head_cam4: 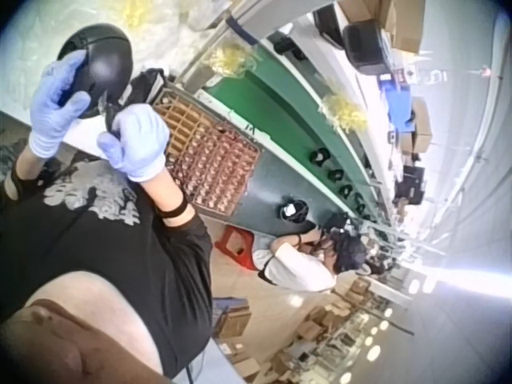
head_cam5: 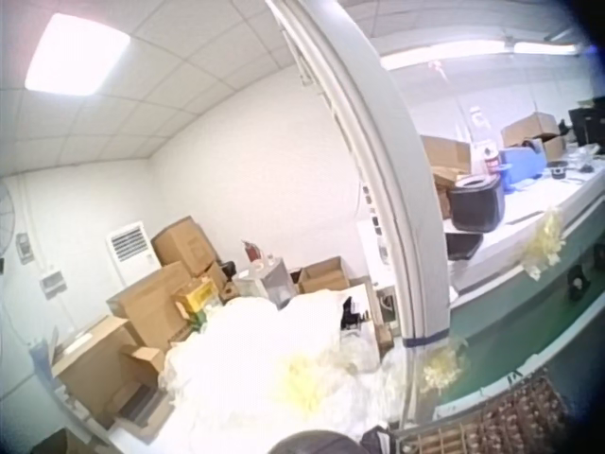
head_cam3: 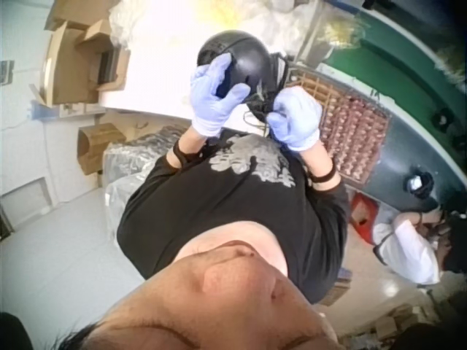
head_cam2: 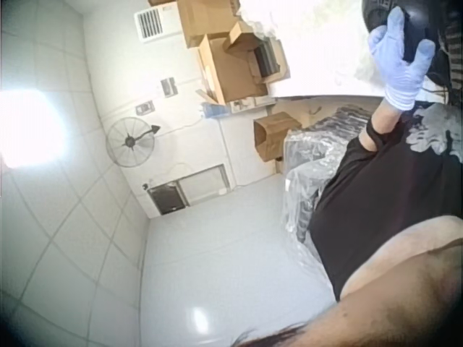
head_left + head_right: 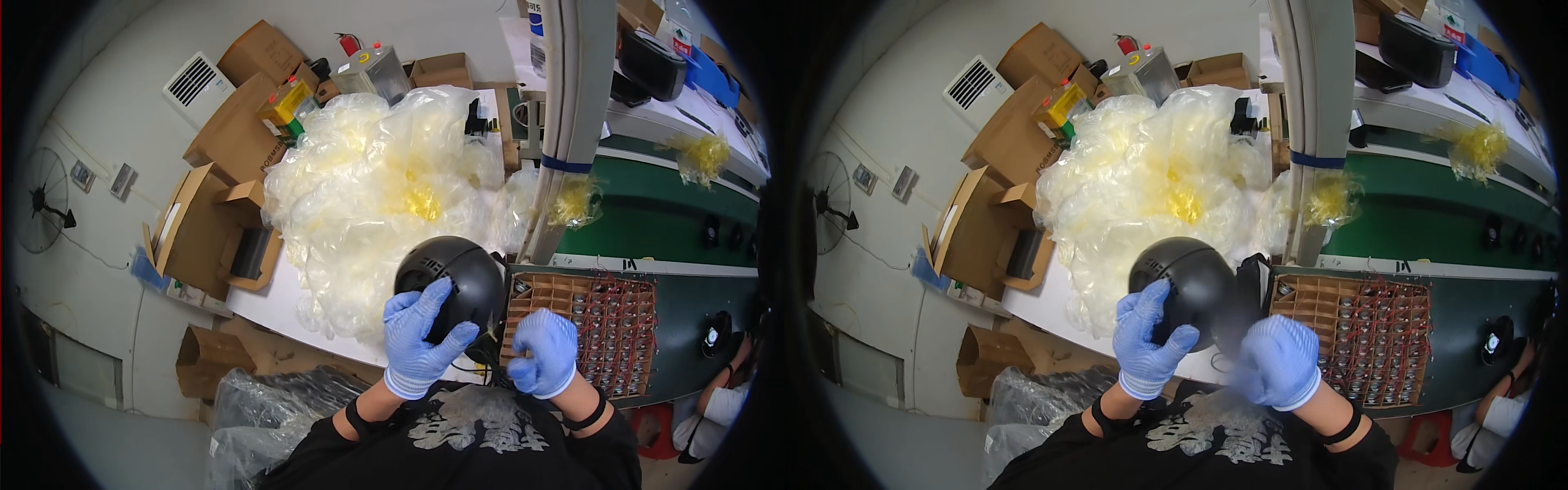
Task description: Assembling small electronic components into black plastic housings at a workstation.
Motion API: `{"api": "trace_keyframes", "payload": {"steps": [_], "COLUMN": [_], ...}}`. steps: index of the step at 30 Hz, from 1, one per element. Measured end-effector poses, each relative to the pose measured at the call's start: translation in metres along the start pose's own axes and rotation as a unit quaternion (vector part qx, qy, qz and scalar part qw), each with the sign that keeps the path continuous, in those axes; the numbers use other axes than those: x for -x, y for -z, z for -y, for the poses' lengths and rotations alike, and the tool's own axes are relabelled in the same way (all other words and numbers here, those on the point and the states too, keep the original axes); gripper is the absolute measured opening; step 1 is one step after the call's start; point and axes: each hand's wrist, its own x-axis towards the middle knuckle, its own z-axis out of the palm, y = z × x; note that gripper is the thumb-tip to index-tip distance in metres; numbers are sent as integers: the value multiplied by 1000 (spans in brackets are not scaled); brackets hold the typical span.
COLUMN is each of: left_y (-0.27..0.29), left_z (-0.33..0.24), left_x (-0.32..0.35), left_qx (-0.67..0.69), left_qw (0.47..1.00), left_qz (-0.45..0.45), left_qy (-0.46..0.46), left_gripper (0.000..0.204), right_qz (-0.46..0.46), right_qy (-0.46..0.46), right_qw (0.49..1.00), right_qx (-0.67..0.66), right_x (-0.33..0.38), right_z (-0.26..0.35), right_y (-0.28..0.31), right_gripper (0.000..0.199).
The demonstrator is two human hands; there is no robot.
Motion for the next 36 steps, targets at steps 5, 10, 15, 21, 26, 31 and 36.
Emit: {"api": "trace_keyframes", "payload": {"steps": [5,10,15,21,26,31,36], "left_y": [4,1,-1,0,0,-9,-13], "left_z": [-4,0,1,4,5,21,25], "left_x": [0,-2,1,-3,-14,-6,-2], "left_qx": [-81,-111,-152,-207,-119,102,249], "left_qw": [991,983,978,959,978,987,948], "left_qz": [-24,-52,-13,-38,-79,-65,-48], "left_qy": [-102,-136,-139,-193,-149,108,193], "left_gripper": [49,49,49,47,49,63,62], "right_qz": [87,138,144,118,5,-80,-48], "right_qy": [-100,-179,-180,-205,-249,-243,-140], "right_qw": [981,970,967,971,958,936,985], "right_qx": [141,89,109,32,-141,-240,-94], "right_x": [-30,-26,-26,-28,-16,0,-2], "right_z": [16,18,14,0,-2,2,-1], "right_y": [-3,-11,-12,-21,-33,-45,-40], "right_gripper": [28,21,19,11,6,2,12]}}
